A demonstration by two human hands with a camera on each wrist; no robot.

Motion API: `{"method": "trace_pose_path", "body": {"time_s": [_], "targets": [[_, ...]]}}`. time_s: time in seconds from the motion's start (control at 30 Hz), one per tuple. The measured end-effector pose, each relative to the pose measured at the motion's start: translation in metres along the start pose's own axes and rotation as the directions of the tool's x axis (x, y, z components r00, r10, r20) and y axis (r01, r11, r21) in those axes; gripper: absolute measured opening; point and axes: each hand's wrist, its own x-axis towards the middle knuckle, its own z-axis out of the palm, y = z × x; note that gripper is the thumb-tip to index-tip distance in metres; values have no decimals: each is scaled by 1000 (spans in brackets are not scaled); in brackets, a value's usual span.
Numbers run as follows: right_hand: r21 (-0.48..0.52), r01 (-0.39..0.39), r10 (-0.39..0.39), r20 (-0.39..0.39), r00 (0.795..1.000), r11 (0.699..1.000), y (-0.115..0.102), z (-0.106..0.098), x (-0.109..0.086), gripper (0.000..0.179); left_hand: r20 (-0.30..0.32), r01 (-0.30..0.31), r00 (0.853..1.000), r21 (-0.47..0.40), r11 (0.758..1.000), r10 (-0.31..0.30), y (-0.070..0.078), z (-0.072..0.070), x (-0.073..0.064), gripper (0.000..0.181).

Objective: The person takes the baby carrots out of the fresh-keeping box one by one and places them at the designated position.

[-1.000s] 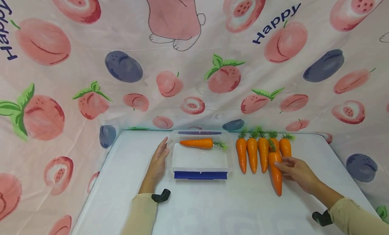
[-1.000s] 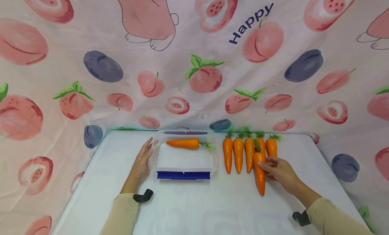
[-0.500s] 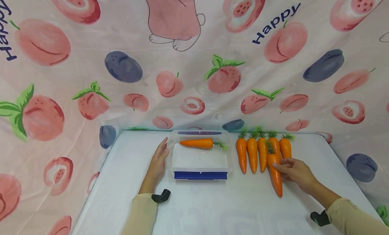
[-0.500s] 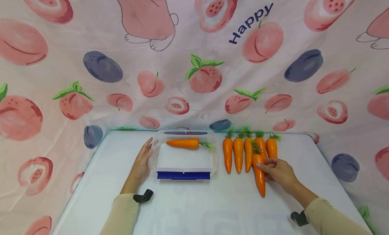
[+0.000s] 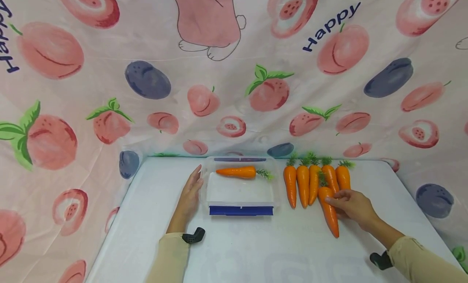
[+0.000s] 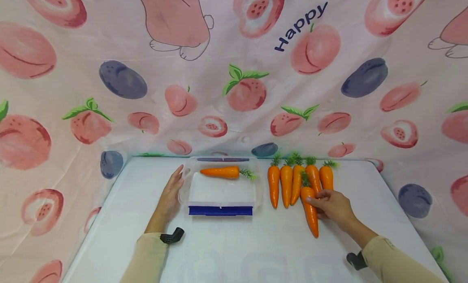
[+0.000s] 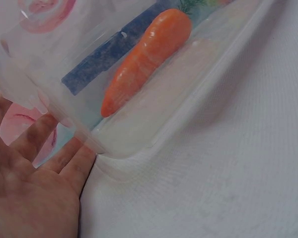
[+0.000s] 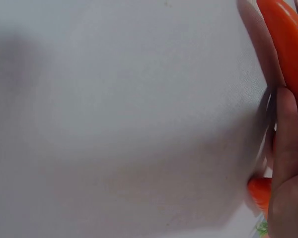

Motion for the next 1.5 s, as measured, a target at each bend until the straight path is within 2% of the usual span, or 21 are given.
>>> {"method": "trace_pose_path", "body": {"time_s": [0.3,0.63,0.87,1.07,1.3,1.5], "targets": [[-2,-9,9,-14,1000,1000,-1,0,1,77,0,7,1000,6,1000,-7,1,1,2,54],[27,-16,16,-18,1000,1000,-5,-7,2,74,-7,10,1000,38,999,-10,1,1,2,54],[6,-5,5,-12,1000,1000,-11,-15,2,74,-18,21,1000,40,999,-21,1,0,2,53],[39,9,-8,-18,1000,999,-24,-21,2,78,-12,18,1000,39,999,-18,1,0,2,54],[74,11,-11,-4,1000,997,-42,-16,7,84,-2,8,1000,-4,1000,-8,1,0,1,56],[157,88,-91,10,996,984,-59,-7,9,75,2,10,1000,-16,1000,-10,1,0,1,57]]}}
